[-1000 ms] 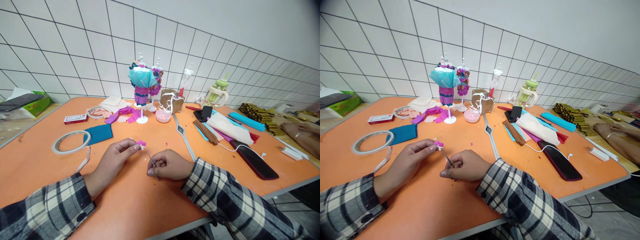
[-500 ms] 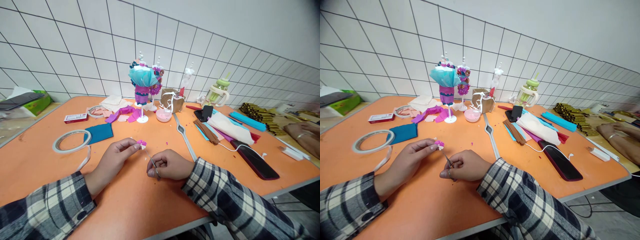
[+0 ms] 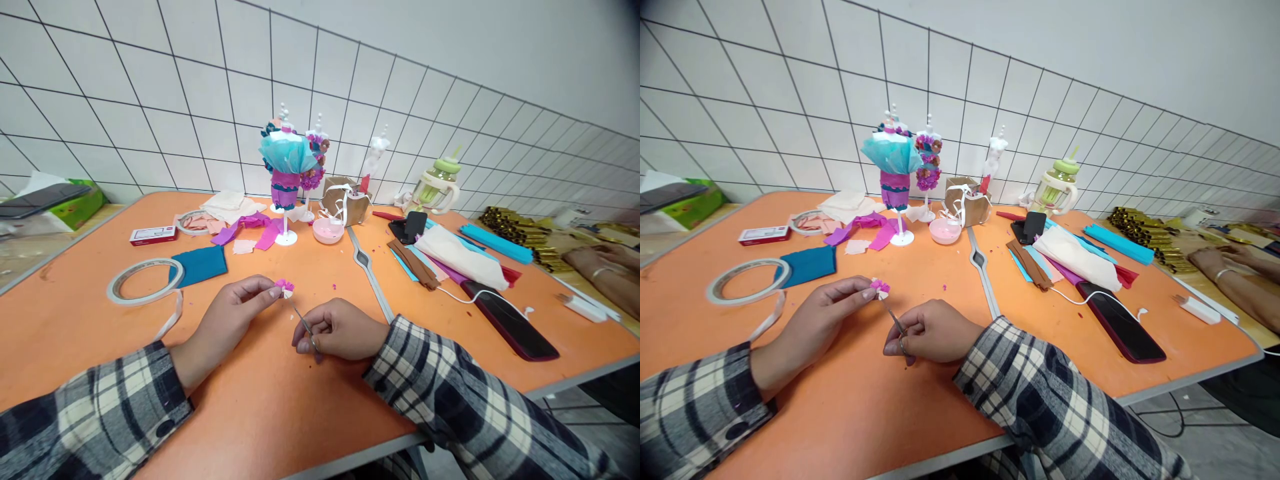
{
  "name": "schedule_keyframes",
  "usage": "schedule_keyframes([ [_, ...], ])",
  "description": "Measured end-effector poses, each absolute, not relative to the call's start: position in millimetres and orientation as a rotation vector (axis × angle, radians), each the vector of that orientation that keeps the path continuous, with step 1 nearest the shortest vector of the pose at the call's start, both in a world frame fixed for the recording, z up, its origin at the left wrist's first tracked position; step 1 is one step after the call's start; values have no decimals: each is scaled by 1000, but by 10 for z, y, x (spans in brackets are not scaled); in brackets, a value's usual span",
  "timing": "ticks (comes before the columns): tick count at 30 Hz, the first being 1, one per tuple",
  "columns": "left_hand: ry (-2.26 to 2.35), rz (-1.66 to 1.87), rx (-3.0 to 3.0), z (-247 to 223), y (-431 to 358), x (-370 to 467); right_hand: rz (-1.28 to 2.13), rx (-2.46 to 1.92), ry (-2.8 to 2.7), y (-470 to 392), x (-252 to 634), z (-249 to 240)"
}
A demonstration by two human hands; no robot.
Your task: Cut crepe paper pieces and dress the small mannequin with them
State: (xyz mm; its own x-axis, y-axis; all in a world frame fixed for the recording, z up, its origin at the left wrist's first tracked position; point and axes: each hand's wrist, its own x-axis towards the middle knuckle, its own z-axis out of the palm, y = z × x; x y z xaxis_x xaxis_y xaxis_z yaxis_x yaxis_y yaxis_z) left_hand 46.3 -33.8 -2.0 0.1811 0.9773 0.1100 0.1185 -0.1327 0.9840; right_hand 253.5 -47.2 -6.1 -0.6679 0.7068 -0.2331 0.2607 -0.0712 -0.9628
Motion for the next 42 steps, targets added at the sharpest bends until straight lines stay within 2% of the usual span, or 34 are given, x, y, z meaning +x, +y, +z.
schedule_keyframes([
  [42,992,1040,1457,-36,-327,429,1851,-994,-1881,-488,2574,29],
])
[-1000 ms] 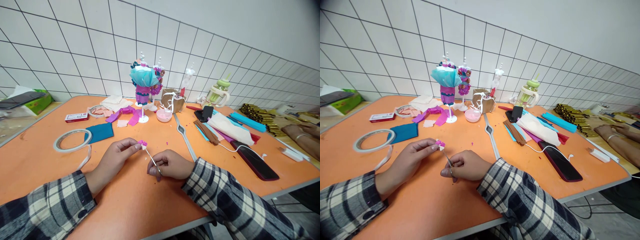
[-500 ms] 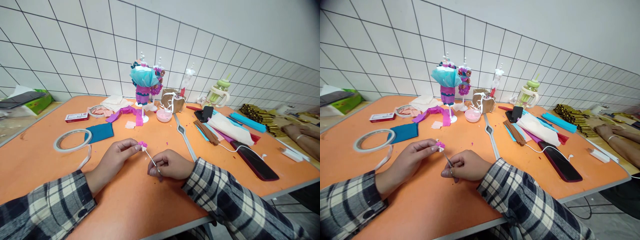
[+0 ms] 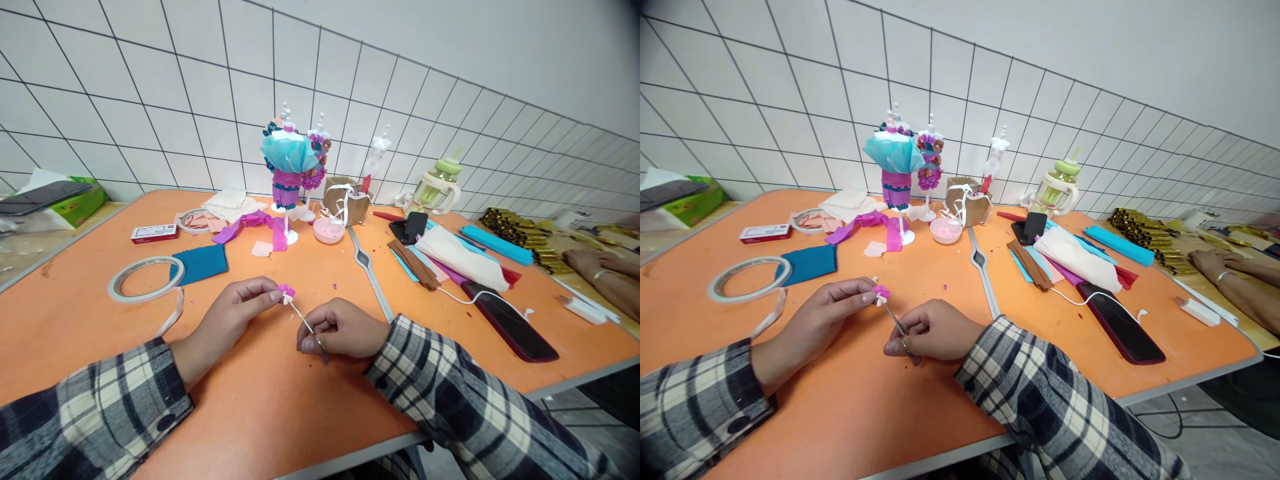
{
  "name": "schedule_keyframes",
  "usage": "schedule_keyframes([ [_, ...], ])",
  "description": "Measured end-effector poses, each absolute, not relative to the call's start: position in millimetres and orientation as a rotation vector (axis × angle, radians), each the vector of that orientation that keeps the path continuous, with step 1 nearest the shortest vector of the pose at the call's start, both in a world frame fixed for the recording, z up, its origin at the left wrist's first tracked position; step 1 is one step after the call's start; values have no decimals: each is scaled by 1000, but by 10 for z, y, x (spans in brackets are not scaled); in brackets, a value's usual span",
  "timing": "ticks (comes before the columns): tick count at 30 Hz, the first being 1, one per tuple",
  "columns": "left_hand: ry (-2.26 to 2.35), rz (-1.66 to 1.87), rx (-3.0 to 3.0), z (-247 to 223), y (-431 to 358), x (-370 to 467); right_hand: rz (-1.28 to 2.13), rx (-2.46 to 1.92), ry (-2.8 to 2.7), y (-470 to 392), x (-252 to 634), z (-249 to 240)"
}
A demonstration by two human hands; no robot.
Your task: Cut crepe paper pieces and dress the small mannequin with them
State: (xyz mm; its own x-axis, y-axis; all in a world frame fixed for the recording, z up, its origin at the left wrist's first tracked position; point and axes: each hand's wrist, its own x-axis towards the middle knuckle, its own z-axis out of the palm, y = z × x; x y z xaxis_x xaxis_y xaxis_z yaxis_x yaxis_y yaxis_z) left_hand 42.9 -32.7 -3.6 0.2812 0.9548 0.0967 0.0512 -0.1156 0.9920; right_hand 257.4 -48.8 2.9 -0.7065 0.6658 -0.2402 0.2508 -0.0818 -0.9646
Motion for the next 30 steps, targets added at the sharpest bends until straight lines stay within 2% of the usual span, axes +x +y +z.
schedule_keyframes([
  [30,934,1055,1421,-117,-292,388,1886,-907,-1845,-478,2591,-2],
])
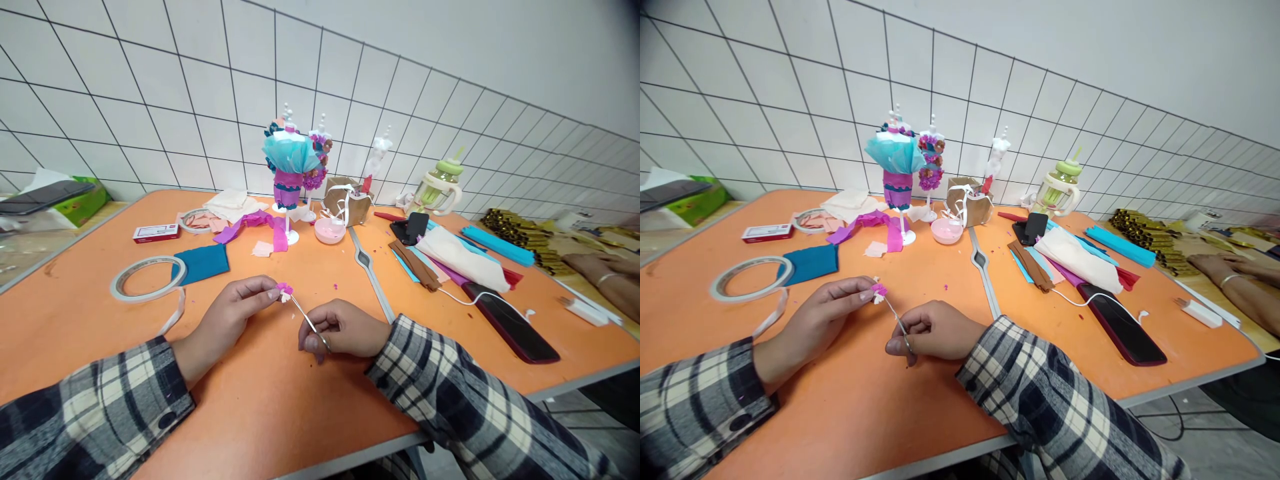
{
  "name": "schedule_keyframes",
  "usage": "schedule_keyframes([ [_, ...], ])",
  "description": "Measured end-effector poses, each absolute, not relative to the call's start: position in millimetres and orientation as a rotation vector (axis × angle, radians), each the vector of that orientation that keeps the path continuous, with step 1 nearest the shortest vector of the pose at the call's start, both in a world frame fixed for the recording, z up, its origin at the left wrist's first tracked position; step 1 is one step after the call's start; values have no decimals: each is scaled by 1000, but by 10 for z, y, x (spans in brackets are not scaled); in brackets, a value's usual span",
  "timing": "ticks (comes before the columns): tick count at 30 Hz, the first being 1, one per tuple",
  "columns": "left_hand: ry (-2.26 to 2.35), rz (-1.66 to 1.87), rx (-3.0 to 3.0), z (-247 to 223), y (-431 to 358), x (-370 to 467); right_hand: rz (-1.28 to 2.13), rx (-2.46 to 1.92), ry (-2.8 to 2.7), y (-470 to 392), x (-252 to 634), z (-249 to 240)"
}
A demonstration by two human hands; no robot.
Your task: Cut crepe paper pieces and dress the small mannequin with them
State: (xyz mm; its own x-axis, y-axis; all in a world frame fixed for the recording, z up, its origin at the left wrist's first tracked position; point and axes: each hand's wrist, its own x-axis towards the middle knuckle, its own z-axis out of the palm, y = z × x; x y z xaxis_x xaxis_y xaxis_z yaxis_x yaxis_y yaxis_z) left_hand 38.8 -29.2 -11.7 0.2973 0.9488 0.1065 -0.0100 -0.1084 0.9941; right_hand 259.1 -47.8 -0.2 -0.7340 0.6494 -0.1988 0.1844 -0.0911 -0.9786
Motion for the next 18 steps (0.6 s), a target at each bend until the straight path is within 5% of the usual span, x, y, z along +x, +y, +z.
schedule_keyframes([
  [18,967,1066,1434,-81,-308,407,1845,-1048,-1867,-489,2570,57],
])
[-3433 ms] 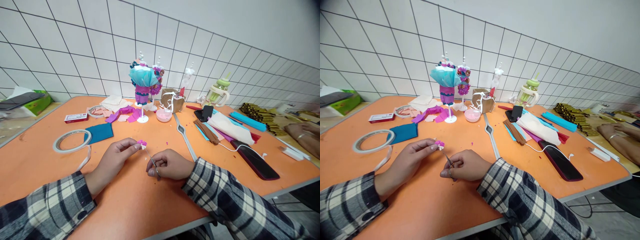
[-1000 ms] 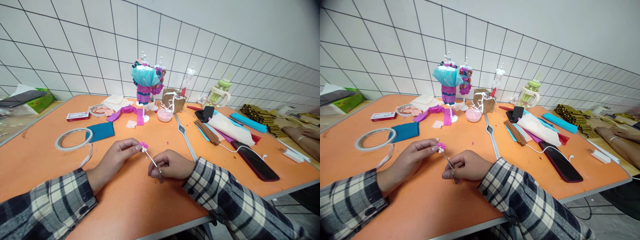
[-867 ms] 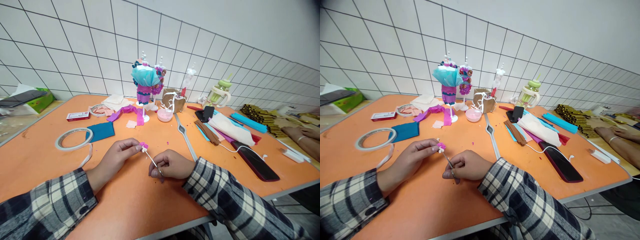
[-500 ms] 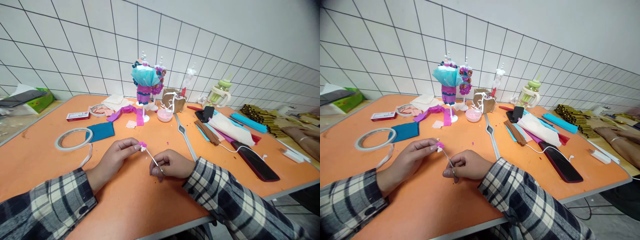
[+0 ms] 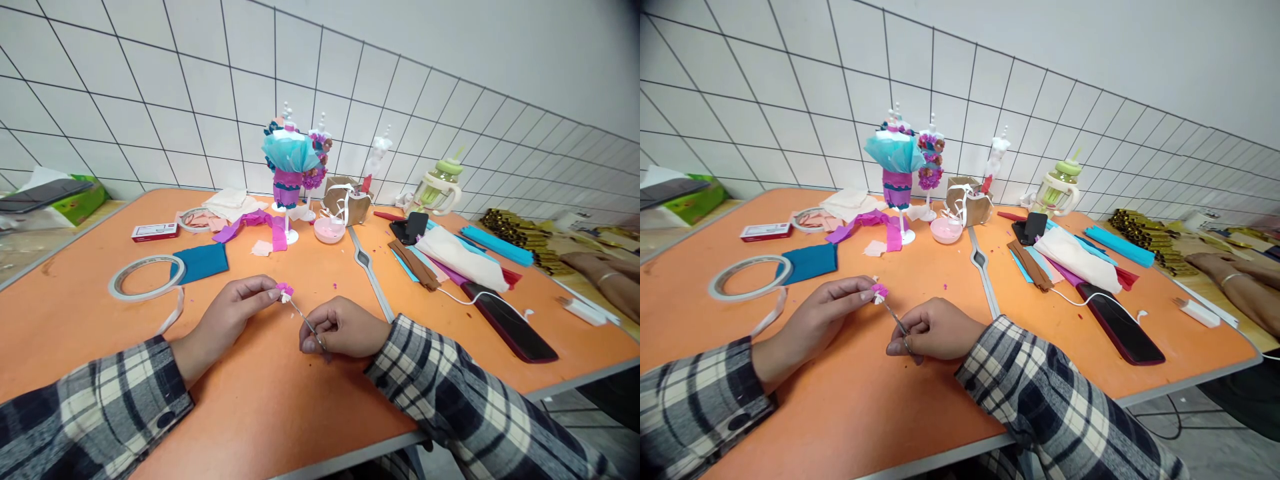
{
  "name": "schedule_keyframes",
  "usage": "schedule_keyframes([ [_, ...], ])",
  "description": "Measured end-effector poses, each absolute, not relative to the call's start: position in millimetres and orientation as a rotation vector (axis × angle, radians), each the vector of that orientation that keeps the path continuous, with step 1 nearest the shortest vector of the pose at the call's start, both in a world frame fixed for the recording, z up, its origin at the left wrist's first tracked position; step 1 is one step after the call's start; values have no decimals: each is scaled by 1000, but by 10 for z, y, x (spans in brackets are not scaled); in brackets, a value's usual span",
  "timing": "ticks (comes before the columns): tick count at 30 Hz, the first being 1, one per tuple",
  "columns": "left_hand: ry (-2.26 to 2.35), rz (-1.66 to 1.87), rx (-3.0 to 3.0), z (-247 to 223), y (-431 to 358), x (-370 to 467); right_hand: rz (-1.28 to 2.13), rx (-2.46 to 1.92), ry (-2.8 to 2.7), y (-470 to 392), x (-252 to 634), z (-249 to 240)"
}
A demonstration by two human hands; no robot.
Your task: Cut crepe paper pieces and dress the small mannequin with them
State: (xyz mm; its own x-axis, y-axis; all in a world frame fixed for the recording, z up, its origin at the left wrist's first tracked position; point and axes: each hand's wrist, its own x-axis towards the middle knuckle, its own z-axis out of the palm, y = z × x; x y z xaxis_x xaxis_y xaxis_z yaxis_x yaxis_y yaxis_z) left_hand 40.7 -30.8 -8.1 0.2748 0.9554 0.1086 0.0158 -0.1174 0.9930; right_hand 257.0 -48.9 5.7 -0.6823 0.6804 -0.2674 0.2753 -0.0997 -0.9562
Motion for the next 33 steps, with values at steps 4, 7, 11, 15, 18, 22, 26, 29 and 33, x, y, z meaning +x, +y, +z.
schedule_keyframes([
  [4,988,1063,1456,-75,-312,405,1868,-985,-1866,-496,2583,45],
  [7,989,1053,1477,-72,-311,401,1875,-931,-1855,-500,2597,38],
  [11,969,1040,1486,-44,-320,410,1872,-936,-1857,-498,2607,39],
  [15,943,1020,1487,-25,-332,420,1887,-932,-1874,-490,2614,37],
  [18,946,1026,1483,-55,-321,409,1855,-926,-1885,-478,2617,31],
  [22,971,1060,1476,-95,-295,383,1655,-955,-1860,-440,2608,16],
  [26,931,928,1636,-51,-314,395,1395,-1093,-1741,-389,2577,-11],
  [29,903,793,1850,0,-357,439,1385,-1058,-1666,-377,2544,-22],
  [33,907,709,2035,30,-391,501,1394,-1065,-1653,-396,2502,-6],
])
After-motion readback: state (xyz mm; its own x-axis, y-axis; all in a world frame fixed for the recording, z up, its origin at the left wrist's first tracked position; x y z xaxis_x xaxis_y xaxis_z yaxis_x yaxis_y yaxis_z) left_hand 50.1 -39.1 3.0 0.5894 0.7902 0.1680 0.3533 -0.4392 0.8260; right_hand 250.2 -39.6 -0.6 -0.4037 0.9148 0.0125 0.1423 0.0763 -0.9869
